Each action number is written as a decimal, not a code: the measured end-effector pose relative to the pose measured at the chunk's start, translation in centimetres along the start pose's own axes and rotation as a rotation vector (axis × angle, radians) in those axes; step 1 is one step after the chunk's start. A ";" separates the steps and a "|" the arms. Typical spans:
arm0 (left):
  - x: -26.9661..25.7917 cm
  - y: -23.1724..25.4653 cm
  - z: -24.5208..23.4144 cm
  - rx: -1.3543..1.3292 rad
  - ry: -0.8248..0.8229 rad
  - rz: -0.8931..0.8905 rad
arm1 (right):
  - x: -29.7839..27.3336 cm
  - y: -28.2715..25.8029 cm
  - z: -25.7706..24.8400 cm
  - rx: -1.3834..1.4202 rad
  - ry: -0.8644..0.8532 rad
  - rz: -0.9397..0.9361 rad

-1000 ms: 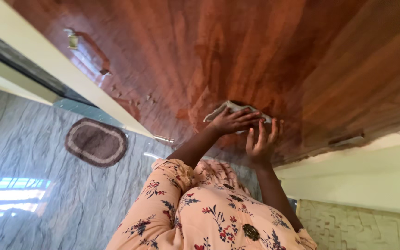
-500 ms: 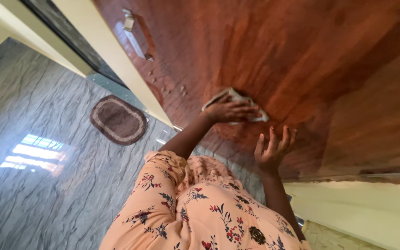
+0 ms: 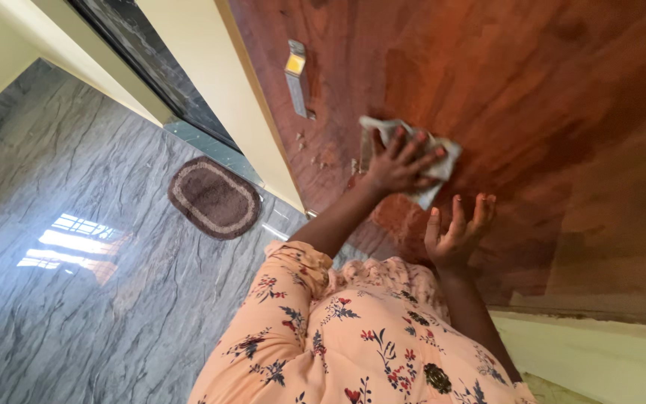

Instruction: The person wipes the surface of a decorative wooden door with a cloth, moving from the upper panels down to the lower sections and around the handle. The person then moves to a second plain wooden door and continues wiping its surface with the same cloth.

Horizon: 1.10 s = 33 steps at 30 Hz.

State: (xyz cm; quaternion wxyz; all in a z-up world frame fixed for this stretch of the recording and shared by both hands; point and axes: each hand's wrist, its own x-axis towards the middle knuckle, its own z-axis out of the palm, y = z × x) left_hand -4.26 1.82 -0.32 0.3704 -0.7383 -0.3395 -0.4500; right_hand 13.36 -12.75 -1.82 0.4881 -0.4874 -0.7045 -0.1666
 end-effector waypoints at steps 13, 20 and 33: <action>-17.4 0.0 1.8 -0.223 -0.764 0.375 | -0.2 -2.2 6.0 -0.198 -0.205 -0.150; -14.2 -2.3 0.3 -0.424 -0.760 0.278 | 0.2 -3.5 6.9 -0.248 -0.183 -0.149; -4.7 -18.1 -4.2 -0.184 -0.370 0.391 | 3.1 -5.7 10.4 -0.212 -0.131 -0.135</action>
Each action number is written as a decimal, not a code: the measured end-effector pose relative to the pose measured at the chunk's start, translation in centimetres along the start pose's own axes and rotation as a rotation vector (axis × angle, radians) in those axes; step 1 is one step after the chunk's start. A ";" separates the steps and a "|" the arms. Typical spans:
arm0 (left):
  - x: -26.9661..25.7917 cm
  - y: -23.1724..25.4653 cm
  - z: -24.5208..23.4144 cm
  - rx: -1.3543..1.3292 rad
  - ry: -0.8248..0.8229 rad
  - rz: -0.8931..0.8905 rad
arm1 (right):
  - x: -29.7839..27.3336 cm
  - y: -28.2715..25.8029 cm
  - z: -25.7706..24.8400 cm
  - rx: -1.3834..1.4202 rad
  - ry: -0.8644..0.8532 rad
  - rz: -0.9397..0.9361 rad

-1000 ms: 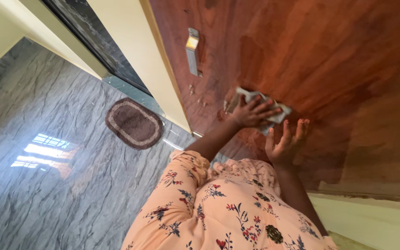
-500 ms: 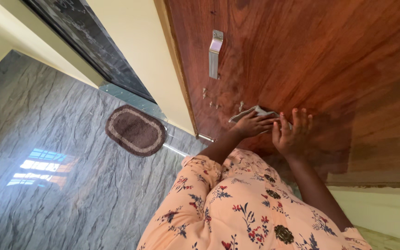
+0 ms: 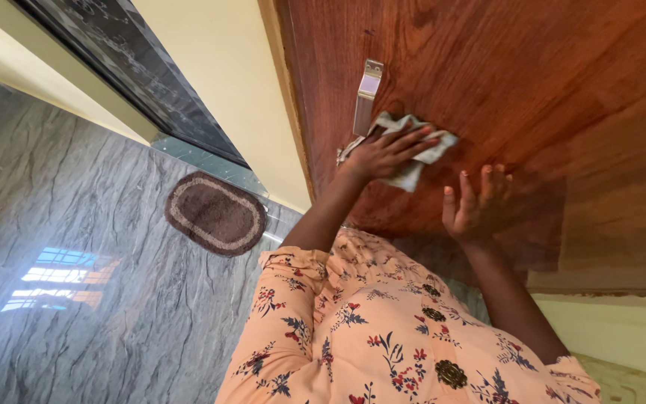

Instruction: The person wipes the surface of a decorative wooden door with a cloth, moving from the upper panels down to the lower sections and around the handle. The person then moves to a second plain wooden door and continues wiping its surface with the same cloth.

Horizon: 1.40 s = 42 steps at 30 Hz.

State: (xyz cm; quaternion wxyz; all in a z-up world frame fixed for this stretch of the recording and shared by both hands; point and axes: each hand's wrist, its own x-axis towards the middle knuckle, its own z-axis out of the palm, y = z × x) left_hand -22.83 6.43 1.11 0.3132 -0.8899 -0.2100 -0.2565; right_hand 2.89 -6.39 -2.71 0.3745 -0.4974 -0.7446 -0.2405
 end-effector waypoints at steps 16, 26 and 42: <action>-13.2 6.4 10.9 -0.088 -0.049 -0.405 | -0.7 0.7 5.4 -0.490 -0.130 -0.104; -13.7 3.0 7.6 0.131 -0.033 -0.376 | -0.5 0.4 5.1 -0.503 -0.134 -0.106; -15.8 -9.2 4.8 0.076 0.188 -0.499 | -0.4 -0.3 6.1 -0.514 -0.193 -0.038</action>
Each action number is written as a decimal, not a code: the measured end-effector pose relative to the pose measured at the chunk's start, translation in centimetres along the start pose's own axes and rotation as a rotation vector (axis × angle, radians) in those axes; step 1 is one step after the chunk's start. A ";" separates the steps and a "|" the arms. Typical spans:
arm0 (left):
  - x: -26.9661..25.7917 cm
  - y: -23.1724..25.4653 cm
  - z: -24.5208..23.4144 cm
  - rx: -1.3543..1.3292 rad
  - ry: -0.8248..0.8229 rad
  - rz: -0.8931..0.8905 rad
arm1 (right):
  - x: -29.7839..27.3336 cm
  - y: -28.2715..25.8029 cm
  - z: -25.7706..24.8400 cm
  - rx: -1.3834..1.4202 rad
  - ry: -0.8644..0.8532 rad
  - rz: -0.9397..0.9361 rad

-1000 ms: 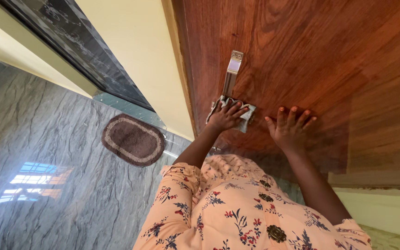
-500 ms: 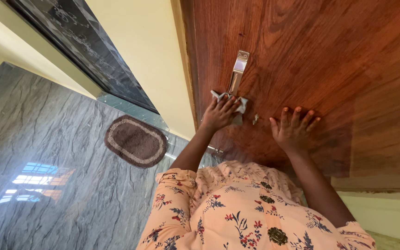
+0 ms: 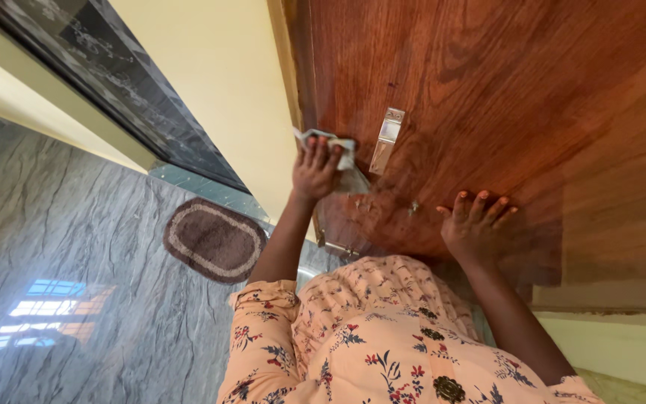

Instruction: The person wipes the surface of a decorative wooden door with a cloth, moving from the upper panels down to the lower sections and around the handle. The person then moves to a second plain wooden door and continues wiping its surface with the same cloth.

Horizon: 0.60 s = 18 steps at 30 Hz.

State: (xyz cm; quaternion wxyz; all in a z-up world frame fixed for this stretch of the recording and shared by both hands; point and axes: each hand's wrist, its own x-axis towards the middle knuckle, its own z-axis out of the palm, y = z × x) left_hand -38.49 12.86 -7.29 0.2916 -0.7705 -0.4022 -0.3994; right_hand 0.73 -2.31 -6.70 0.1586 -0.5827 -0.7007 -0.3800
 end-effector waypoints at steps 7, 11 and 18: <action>-2.7 -0.7 1.8 -0.014 0.056 0.113 | -0.5 -0.8 0.4 0.018 -0.012 0.030; -7.4 0.2 3.7 -0.026 -0.002 0.106 | -0.7 -1.3 0.6 0.019 -0.025 0.062; -13.0 2.8 4.3 -0.091 -0.177 0.008 | -0.4 -1.7 0.2 -0.017 -0.054 0.084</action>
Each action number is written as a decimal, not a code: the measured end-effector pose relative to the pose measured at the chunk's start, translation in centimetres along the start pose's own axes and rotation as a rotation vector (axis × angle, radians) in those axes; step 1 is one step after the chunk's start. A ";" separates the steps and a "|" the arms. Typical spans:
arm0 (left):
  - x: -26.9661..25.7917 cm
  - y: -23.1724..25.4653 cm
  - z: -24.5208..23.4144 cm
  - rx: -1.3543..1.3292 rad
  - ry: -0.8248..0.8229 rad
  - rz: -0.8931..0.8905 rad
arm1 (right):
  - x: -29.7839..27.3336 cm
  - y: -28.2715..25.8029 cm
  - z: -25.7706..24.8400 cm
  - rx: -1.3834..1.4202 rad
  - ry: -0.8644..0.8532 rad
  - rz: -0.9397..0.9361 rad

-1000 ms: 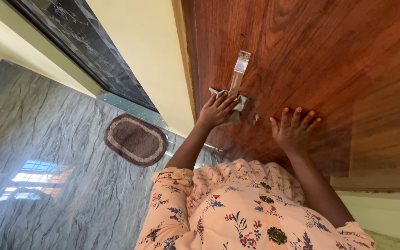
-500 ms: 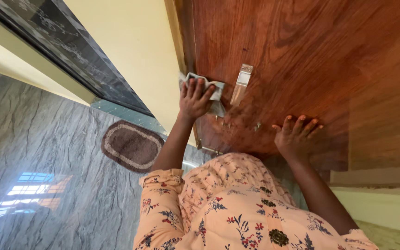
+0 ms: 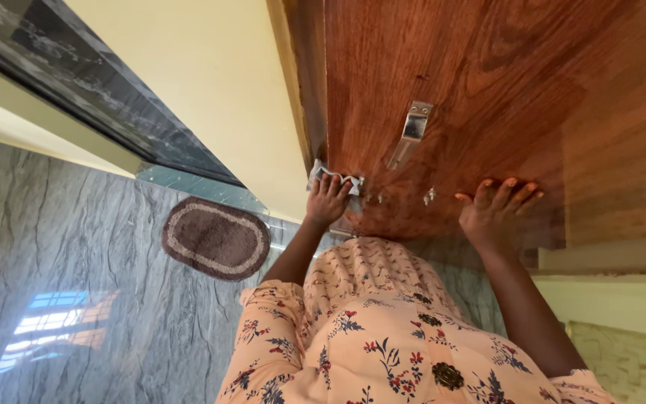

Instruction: The person wipes the surface of a decorative wooden door with a cloth, moving from the upper panels down to the lower sections and around the handle. The person then moves to a second plain wooden door and continues wiping its surface with the same cloth.

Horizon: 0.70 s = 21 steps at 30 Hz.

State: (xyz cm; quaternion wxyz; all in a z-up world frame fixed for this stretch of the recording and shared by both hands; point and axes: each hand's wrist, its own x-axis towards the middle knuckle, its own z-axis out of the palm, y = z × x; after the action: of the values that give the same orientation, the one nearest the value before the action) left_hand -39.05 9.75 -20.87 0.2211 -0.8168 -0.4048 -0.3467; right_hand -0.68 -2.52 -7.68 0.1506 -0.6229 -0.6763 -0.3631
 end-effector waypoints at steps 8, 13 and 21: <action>-0.6 6.5 0.0 -0.102 -0.340 -0.381 | 0.1 -0.8 -1.0 0.011 -0.024 0.048; -0.5 10.7 -0.3 -0.220 -0.370 -0.548 | 0.2 -0.8 -0.8 0.030 0.006 0.046; 2.8 19.7 0.2 -0.473 -0.263 -0.855 | 0.2 0.4 -2.0 0.078 0.044 -0.011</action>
State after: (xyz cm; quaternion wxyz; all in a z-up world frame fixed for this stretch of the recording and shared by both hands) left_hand -21.74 0.02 -20.53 -0.1843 -0.6425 -0.6378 -0.3827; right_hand -0.79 -3.70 -6.06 0.1876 -0.6046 -0.6901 -0.3507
